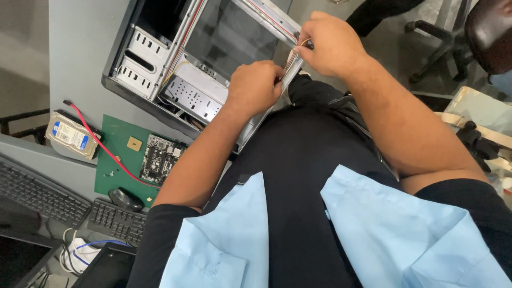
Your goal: Securing internal components and panels within a desktop computer case using a screwdriver and manual adjustments.
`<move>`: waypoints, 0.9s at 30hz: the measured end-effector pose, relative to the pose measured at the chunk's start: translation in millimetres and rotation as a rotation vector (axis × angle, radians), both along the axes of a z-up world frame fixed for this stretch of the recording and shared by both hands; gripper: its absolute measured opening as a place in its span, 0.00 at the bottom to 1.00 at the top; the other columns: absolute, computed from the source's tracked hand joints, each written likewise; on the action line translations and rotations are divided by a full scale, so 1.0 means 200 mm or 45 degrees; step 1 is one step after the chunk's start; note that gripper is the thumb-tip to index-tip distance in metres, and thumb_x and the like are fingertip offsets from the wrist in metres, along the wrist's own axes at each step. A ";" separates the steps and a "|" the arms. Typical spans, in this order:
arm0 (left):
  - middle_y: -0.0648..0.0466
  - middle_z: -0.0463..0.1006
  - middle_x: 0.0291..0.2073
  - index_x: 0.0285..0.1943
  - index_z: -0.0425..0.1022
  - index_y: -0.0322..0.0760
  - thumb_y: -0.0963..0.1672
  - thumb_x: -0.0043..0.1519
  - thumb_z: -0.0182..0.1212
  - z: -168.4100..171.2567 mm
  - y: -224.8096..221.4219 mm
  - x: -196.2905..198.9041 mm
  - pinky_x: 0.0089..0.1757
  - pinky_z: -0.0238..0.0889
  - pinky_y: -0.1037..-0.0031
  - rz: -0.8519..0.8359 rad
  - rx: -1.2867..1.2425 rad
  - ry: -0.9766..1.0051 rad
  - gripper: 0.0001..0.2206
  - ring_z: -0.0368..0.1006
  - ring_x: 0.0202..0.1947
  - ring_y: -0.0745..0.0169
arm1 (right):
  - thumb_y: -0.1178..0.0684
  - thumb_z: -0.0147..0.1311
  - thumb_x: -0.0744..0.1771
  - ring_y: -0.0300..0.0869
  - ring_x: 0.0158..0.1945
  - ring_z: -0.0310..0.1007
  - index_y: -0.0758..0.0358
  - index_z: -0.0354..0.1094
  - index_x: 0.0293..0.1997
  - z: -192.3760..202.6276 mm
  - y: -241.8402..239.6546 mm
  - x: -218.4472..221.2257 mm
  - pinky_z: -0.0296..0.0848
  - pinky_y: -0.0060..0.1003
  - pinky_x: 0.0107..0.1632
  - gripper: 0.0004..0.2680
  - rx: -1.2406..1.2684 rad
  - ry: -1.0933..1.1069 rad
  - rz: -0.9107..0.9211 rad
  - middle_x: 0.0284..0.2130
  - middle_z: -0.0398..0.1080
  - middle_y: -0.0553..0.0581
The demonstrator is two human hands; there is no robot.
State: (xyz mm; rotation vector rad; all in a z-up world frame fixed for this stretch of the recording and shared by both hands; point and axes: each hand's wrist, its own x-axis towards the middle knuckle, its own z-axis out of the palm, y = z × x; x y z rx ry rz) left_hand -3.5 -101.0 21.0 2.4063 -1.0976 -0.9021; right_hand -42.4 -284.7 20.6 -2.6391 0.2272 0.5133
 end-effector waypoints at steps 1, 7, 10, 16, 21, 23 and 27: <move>0.61 0.71 0.26 0.28 0.74 0.46 0.42 0.52 0.46 0.00 0.00 -0.01 0.35 0.57 0.62 -0.003 0.000 -0.001 0.09 0.67 0.27 0.54 | 0.49 0.55 0.64 0.48 0.27 0.62 0.57 0.67 0.32 0.00 -0.01 0.00 0.61 0.44 0.27 0.06 0.000 -0.001 -0.003 0.31 0.60 0.51; 0.62 0.65 0.19 0.19 0.67 0.45 0.42 0.48 0.46 -0.05 0.02 -0.05 0.34 0.51 0.64 0.004 -0.079 -0.204 0.06 0.65 0.20 0.54 | 0.49 0.55 0.64 0.48 0.27 0.62 0.58 0.68 0.31 0.01 0.01 0.02 0.60 0.45 0.27 0.06 0.000 0.013 0.031 0.30 0.60 0.52; 0.63 0.63 0.17 0.15 0.65 0.45 0.42 0.48 0.46 -0.09 0.02 -0.07 0.33 0.50 0.66 0.039 -0.141 -0.269 0.08 0.61 0.16 0.54 | 0.49 0.54 0.64 0.48 0.29 0.63 0.58 0.68 0.32 0.03 0.02 0.03 0.61 0.46 0.28 0.06 -0.021 0.081 -0.012 0.32 0.60 0.52; 0.64 0.61 0.14 0.13 0.64 0.45 0.42 0.48 0.47 -0.13 0.01 -0.08 0.30 0.48 0.68 0.097 -0.258 -0.334 0.10 0.55 0.13 0.55 | 0.50 0.54 0.64 0.47 0.27 0.62 0.58 0.66 0.31 0.00 0.01 0.01 0.61 0.44 0.28 0.06 0.013 0.028 -0.008 0.30 0.59 0.52; 0.65 0.60 0.12 0.12 0.66 0.47 0.41 0.47 0.48 -0.15 0.00 -0.10 0.29 0.47 0.70 0.192 -0.357 -0.469 0.10 0.52 0.11 0.57 | 0.50 0.54 0.64 0.48 0.28 0.62 0.59 0.65 0.32 -0.02 0.01 0.00 0.61 0.44 0.29 0.06 -0.003 -0.019 0.026 0.30 0.58 0.53; 0.65 0.61 0.12 0.12 0.66 0.47 0.41 0.47 0.48 -0.15 -0.02 -0.10 0.29 0.48 0.70 0.219 -0.337 -0.452 0.10 0.51 0.11 0.58 | 0.50 0.54 0.65 0.48 0.28 0.62 0.59 0.65 0.32 -0.03 0.00 0.00 0.61 0.45 0.29 0.06 -0.009 -0.034 0.036 0.30 0.59 0.53; 0.65 0.63 0.12 0.11 0.66 0.48 0.42 0.48 0.48 -0.14 -0.05 -0.09 0.30 0.49 0.68 0.241 -0.285 -0.430 0.11 0.55 0.12 0.57 | 0.51 0.55 0.64 0.48 0.27 0.61 0.58 0.65 0.31 -0.05 -0.01 -0.02 0.60 0.44 0.29 0.05 0.018 -0.087 0.047 0.30 0.58 0.53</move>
